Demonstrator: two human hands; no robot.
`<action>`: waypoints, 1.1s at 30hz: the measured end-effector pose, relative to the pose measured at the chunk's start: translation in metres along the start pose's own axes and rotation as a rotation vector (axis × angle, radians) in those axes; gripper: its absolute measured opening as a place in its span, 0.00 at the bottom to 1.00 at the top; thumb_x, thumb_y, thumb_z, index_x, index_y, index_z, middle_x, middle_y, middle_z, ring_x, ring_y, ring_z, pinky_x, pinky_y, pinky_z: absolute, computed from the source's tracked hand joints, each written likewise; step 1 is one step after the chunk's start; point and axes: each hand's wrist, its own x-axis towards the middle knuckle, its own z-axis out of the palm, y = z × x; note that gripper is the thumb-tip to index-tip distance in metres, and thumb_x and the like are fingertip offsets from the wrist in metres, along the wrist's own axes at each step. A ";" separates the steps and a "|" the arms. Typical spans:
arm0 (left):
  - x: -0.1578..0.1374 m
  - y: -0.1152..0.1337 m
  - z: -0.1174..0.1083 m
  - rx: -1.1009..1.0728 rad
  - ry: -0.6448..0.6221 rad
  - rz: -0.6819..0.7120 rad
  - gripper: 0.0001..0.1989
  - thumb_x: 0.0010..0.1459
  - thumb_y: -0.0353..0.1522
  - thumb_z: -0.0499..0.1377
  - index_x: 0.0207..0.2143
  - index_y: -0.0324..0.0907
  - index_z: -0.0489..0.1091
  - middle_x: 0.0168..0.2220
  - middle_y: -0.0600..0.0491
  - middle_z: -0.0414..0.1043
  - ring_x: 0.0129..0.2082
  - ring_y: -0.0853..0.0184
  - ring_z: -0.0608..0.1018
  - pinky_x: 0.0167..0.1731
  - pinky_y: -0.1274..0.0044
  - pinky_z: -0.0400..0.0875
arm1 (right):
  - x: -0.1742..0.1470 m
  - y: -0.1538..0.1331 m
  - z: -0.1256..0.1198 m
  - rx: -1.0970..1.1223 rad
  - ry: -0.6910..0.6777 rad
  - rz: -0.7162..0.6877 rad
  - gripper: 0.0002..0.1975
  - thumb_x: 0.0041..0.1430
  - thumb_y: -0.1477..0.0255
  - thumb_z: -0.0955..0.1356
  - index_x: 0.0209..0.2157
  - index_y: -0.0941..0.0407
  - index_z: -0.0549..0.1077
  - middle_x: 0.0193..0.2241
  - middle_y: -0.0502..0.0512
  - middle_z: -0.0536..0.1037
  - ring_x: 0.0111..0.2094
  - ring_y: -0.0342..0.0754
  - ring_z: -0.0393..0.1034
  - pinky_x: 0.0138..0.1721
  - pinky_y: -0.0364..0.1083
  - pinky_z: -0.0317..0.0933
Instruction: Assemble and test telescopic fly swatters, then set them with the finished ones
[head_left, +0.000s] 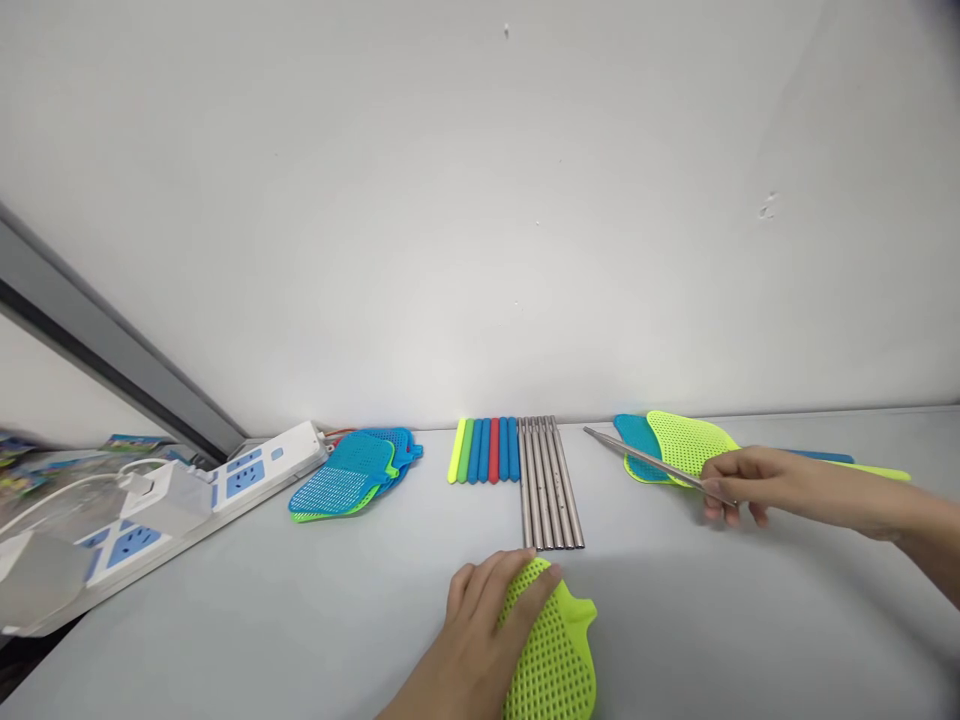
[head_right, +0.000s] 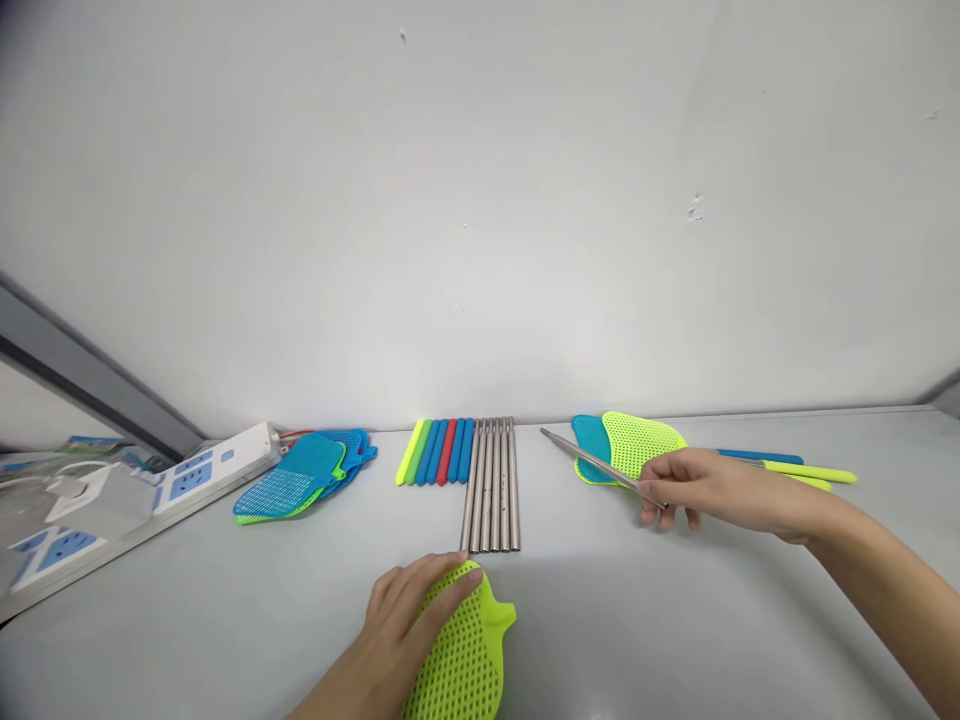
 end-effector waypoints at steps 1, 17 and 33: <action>0.000 0.000 -0.001 -0.015 0.026 -0.004 0.42 0.43 0.40 0.58 0.57 0.47 0.39 0.52 0.41 0.55 0.51 0.51 0.58 0.44 0.62 0.55 | -0.001 -0.002 -0.005 0.095 -0.075 0.001 0.17 0.54 0.59 0.59 0.26 0.55 0.71 0.30 0.55 0.76 0.32 0.47 0.68 0.30 0.42 0.62; 0.001 0.015 -0.020 -0.297 0.372 -0.305 0.39 0.37 0.31 0.58 0.53 0.51 0.44 0.53 0.47 0.50 0.53 0.51 0.55 0.46 0.58 0.55 | -0.005 0.018 -0.033 0.269 -0.082 -0.073 0.13 0.53 0.60 0.61 0.30 0.52 0.71 0.25 0.53 0.69 0.27 0.46 0.60 0.35 0.43 0.56; -0.003 0.011 -0.018 -0.361 0.330 -0.258 0.38 0.40 0.38 0.60 0.53 0.50 0.45 0.54 0.46 0.48 0.53 0.52 0.55 0.46 0.58 0.56 | -0.005 0.011 -0.020 0.388 -0.082 -0.086 0.10 0.53 0.62 0.63 0.34 0.51 0.71 0.22 0.50 0.69 0.26 0.45 0.61 0.36 0.45 0.55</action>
